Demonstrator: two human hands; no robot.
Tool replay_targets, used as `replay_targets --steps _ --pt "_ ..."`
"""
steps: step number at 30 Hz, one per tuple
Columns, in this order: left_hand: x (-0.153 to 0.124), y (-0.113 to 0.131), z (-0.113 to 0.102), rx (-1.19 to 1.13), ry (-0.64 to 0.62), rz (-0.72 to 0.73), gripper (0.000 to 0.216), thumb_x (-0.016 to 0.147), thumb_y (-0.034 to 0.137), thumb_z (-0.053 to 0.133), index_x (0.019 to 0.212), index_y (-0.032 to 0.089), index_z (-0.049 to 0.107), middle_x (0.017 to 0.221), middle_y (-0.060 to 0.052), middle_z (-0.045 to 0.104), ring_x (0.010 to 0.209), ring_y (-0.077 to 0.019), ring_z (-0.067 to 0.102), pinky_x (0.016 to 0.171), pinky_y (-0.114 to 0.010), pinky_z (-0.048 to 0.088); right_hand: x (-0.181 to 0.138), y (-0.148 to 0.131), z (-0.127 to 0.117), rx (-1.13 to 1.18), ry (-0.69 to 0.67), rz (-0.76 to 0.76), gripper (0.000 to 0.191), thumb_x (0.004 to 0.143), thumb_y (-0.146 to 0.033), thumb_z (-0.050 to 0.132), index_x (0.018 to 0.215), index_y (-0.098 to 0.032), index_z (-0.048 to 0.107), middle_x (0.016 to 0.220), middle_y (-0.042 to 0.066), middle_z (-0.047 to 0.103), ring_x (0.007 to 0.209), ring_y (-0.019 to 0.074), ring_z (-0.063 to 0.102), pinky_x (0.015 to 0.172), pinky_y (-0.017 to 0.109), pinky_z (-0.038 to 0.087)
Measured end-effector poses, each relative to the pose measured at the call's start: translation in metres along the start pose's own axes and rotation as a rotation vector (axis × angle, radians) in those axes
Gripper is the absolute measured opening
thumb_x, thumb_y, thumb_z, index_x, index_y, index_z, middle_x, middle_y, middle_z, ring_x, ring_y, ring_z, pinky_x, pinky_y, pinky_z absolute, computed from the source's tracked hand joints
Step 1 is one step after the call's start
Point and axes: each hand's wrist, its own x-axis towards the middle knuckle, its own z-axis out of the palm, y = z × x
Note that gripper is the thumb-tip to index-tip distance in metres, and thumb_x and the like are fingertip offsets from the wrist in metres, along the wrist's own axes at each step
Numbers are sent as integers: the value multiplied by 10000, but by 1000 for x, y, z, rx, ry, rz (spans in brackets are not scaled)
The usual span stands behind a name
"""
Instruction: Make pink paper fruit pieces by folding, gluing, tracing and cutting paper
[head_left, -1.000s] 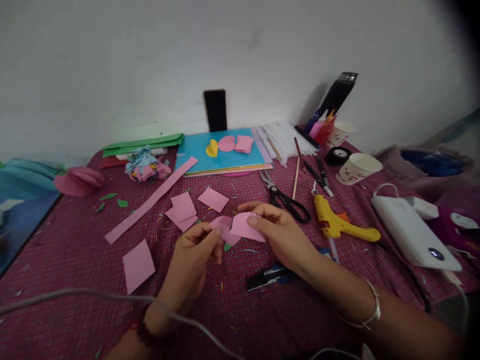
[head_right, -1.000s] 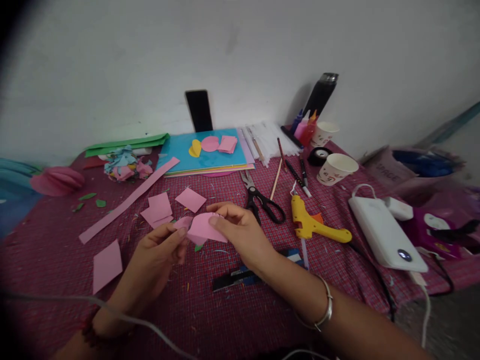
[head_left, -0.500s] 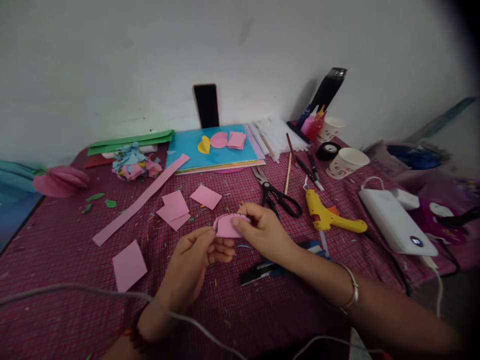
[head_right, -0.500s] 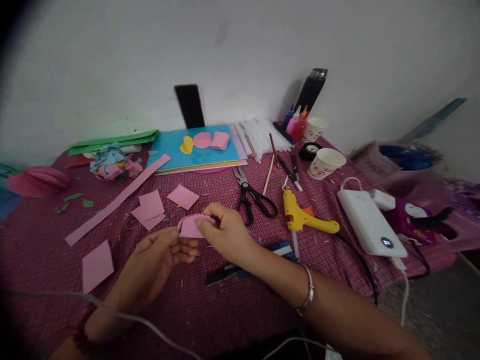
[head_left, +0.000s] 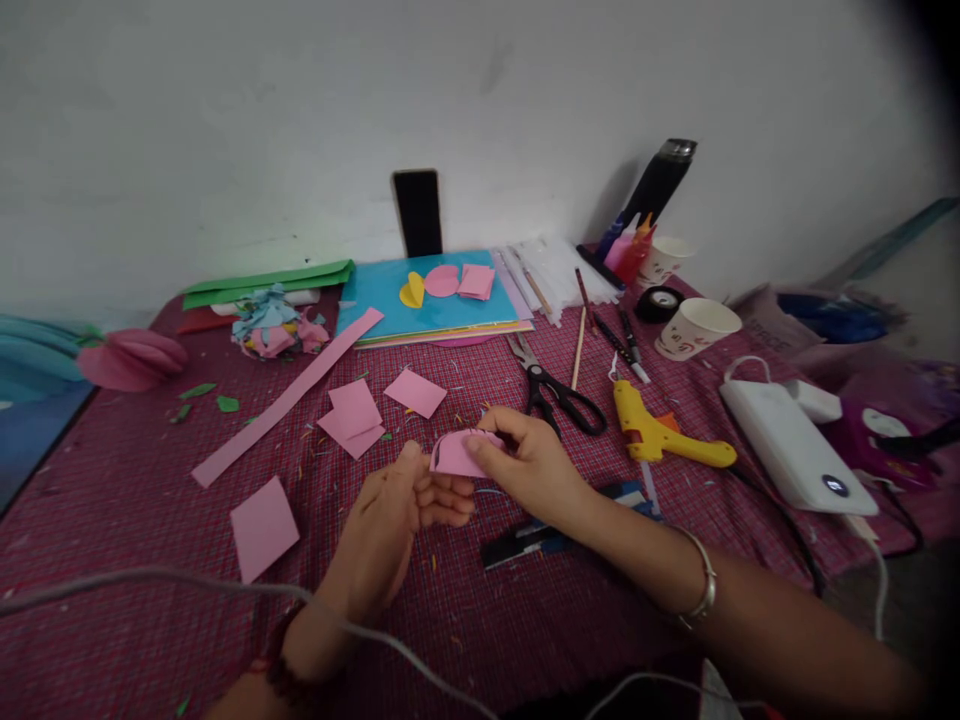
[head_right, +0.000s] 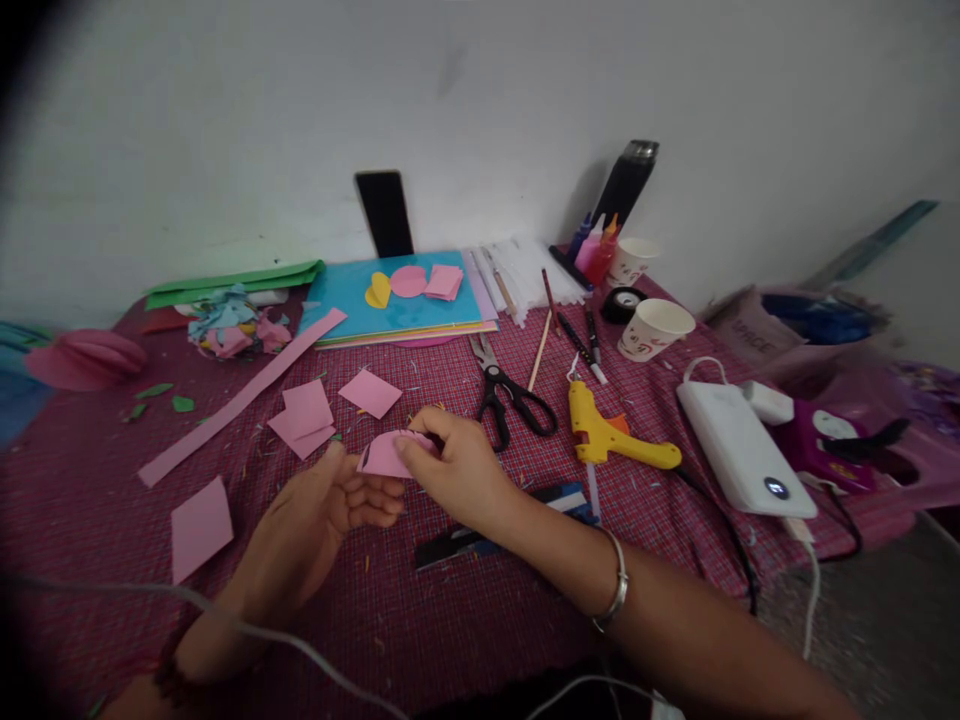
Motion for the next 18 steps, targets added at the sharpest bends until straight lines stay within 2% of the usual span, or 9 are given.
replay_targets --steps 4,8,11,14,18 --pt "0 -2 -1 104 22 26 479 850 520 497 697 103 678 691 -124 711 580 -196 660 578 -319 540 0 -1 0 14 0 9 216 830 -277 537 639 -190 487 603 -36 428 584 113 400 541 248 313" --pt "-3 -1 1 277 68 113 336 811 423 595 695 122 692 683 -93 704 577 -182 648 577 -304 540 -1 -2 1 5 0 3 216 827 -278 532 635 -194 478 597 -39 418 571 111 388 527 247 301" --pt "-3 -2 2 342 51 145 262 809 353 610 670 144 688 649 -60 692 556 -162 630 554 -279 528 -2 -2 1 -19 9 -36 212 824 -267 528 632 -195 475 601 -35 428 584 114 400 542 249 310" --pt "-3 -4 2 341 33 161 258 830 328 591 672 150 689 641 -47 689 550 -147 618 555 -265 520 -2 -4 0 3 11 -42 212 815 -262 530 623 -193 473 604 -32 433 594 117 405 553 250 317" --pt "-3 -5 2 227 41 153 269 828 349 601 678 142 683 659 -49 696 563 -145 624 563 -264 525 3 -4 -3 197 -39 61 224 803 -311 554 635 -189 472 610 -35 431 575 106 383 537 240 315"
